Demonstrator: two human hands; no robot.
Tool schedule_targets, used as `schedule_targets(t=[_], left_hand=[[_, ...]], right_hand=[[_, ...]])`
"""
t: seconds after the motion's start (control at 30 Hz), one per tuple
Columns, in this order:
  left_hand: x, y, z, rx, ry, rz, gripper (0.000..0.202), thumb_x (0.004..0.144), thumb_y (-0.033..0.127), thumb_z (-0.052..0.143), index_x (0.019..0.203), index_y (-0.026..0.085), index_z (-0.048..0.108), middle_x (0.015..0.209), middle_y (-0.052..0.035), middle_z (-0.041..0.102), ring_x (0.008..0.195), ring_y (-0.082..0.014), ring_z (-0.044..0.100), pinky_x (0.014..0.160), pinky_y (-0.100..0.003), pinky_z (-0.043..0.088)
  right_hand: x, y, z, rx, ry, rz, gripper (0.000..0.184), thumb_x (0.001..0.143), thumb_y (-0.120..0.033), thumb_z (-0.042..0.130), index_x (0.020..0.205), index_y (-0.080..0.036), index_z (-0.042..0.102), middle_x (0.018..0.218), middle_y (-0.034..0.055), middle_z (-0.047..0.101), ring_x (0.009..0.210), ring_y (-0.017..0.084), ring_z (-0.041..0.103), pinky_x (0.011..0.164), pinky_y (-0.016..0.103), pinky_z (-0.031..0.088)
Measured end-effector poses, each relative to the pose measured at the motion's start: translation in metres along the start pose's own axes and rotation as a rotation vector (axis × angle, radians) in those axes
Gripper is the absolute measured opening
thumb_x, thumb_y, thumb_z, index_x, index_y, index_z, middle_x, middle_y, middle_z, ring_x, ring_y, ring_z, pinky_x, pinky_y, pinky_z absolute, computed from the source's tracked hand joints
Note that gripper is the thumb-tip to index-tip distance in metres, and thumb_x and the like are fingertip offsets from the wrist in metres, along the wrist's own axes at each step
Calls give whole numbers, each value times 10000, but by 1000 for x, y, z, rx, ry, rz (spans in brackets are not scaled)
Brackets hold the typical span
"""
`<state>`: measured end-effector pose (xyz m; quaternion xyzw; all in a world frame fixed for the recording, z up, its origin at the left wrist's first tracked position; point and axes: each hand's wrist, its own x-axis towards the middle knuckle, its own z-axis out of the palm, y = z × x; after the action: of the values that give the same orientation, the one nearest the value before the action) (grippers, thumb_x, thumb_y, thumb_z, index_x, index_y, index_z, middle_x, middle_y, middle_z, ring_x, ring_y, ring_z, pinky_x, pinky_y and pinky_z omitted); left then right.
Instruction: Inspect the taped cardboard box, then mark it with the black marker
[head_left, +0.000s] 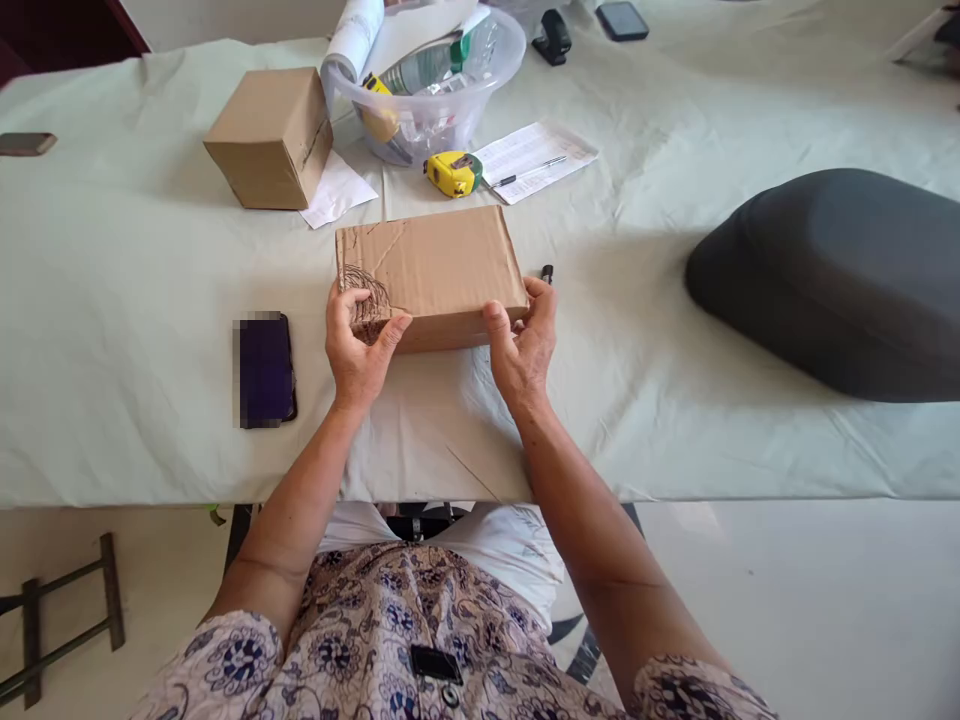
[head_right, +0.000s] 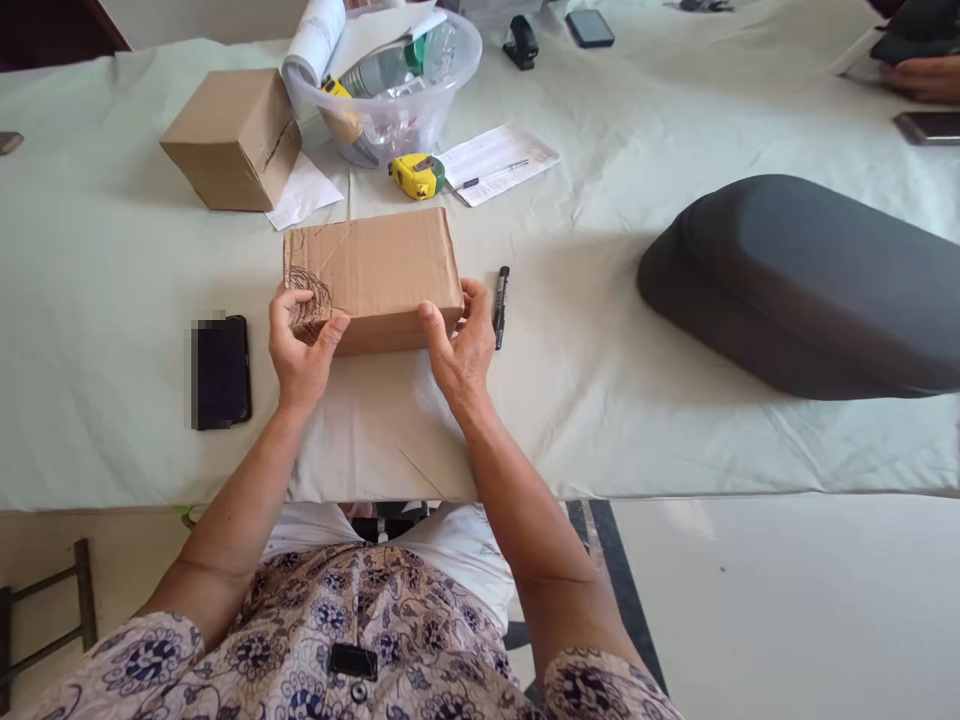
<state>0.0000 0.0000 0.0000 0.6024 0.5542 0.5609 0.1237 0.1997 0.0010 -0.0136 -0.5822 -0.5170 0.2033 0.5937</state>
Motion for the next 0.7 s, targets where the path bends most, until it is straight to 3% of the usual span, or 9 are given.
schedule_targets(t=[0.17, 0.27, 0.4, 0.5, 0.57, 0.63, 0.7], left_hand=[[12, -15, -19, 17, -28, -12, 698, 787, 750, 670, 1207, 213, 525, 1240, -95, 615, 1178, -242, 626, 1027, -363, 503], [24, -29, -29, 6, -36, 24, 793, 783, 799, 618, 1295, 210, 476, 1302, -130, 588, 1221, -267, 613, 1040, -394, 503], [35, -40, -35, 43, -51, 39, 719, 806, 765, 607, 1256, 213, 505, 1243, -119, 621, 1207, -273, 621, 1071, -419, 491], [37, -36, -32, 71, -12, 69, 739, 830, 749, 591, 1313, 198, 497, 1284, -142, 606, 1225, -272, 611, 1076, -422, 492], [35, -28, -28, 153, 77, 81, 763, 855, 733, 584, 1367, 174, 498, 1311, -171, 589, 1248, -286, 588, 1094, -445, 475], [30, -20, -23, 262, 164, 90, 729, 888, 706, 568, 1369, 158, 542, 1303, -185, 580, 1269, -303, 560, 1125, -475, 438], [23, -12, -17, 294, 161, 110, 639, 940, 676, 503, 1295, 159, 626, 1282, -184, 577, 1281, -304, 547, 1140, -475, 417]], right_hand=[[2, -7, -5, 146, -141, -34, 525, 864, -705, 601, 1151, -266, 596, 976, 46, 648, 897, 189, 647, 689, 301, 521], [6, -5, -11, 181, -231, -95, 670, 795, -759, 648, 1274, -296, 578, 993, 34, 655, 850, 176, 645, 714, 314, 555], [13, -1, -16, 175, -423, -160, 775, 744, -774, 695, 1354, -314, 570, 996, 17, 648, 736, 141, 619, 710, 314, 577], [14, 0, -15, 189, -446, -219, 692, 740, -749, 724, 1235, -275, 629, 887, -11, 625, 707, 127, 607, 687, 293, 562], [11, -2, -12, 195, -417, -268, 647, 754, -734, 723, 1183, -259, 627, 776, -38, 597, 675, 123, 593, 671, 286, 549], [6, -5, -9, 182, -392, -303, 576, 816, -702, 682, 1177, -257, 612, 724, -47, 599, 652, 124, 592, 660, 288, 544], [0, -9, -6, 160, -393, -322, 484, 898, -644, 615, 1190, -258, 601, 729, -38, 638, 652, 126, 610, 664, 293, 547]])
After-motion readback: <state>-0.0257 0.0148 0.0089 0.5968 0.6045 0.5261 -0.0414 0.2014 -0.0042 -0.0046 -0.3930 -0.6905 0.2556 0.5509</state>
